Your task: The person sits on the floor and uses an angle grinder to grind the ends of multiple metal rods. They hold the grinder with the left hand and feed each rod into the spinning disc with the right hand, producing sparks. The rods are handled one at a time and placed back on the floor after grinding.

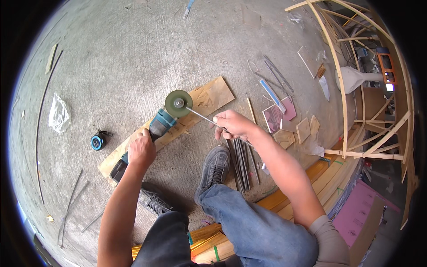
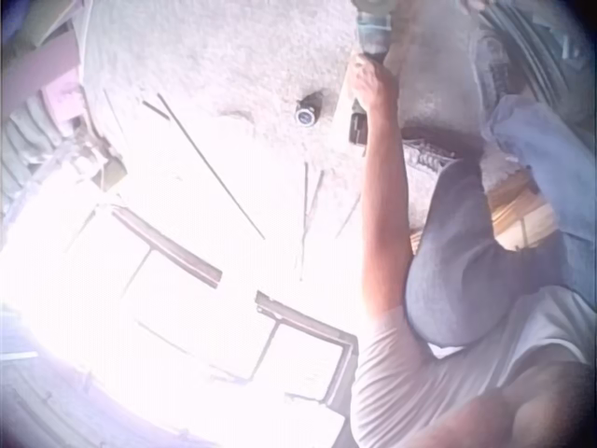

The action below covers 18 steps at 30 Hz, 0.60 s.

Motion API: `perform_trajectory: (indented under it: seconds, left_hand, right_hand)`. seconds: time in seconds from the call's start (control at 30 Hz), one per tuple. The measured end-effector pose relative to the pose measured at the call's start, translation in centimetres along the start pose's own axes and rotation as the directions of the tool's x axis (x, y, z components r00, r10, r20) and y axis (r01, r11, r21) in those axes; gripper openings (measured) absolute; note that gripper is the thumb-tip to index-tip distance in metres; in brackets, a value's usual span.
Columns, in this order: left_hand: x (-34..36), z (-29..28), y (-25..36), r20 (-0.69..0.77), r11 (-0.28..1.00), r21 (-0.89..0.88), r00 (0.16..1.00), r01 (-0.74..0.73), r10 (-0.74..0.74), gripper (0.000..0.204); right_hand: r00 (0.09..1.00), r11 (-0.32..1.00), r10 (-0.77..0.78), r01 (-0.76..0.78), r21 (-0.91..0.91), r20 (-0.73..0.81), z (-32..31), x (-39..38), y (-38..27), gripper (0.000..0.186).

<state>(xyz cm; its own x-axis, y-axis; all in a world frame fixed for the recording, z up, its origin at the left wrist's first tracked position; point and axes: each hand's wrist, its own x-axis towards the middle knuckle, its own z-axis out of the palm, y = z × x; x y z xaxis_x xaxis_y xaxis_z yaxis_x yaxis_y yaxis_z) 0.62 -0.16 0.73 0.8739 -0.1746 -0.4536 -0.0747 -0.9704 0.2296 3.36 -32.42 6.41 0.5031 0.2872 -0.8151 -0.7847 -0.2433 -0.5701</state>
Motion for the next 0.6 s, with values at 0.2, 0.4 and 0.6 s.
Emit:
perform_trajectory:
  seconds: [0.2, 0.4, 0.6]
  left_hand:
    - [0.0, -0.2, 0.5, 0.012, 1.0, 0.015, 1.0, -0.001, 0.0, 0.029]
    - [0.1, -0.1, 0.2, 0.018, 0.999, 0.036, 1.0, 0.019, -0.02, 0.029]
    - [0.2, 0.1, -0.3, 0.002, 0.999, 0.04, 1.0, -0.005, 0.005, 0.027]
  right_hand:
    - [0.977, 0.9, -0.165, 0.206, 0.384, -0.139, -0.5, -1.2, 2.7, 0.022]
    - [0.572, 0.746, -0.652, 0.369, -0.554, -0.497, -3.3, -6.4, 1.5, 0.023]
    - [0.6, 0.643, -0.727, 0.766, -0.022, -0.334, -0.9, -10.3, -0.5, 0.032]
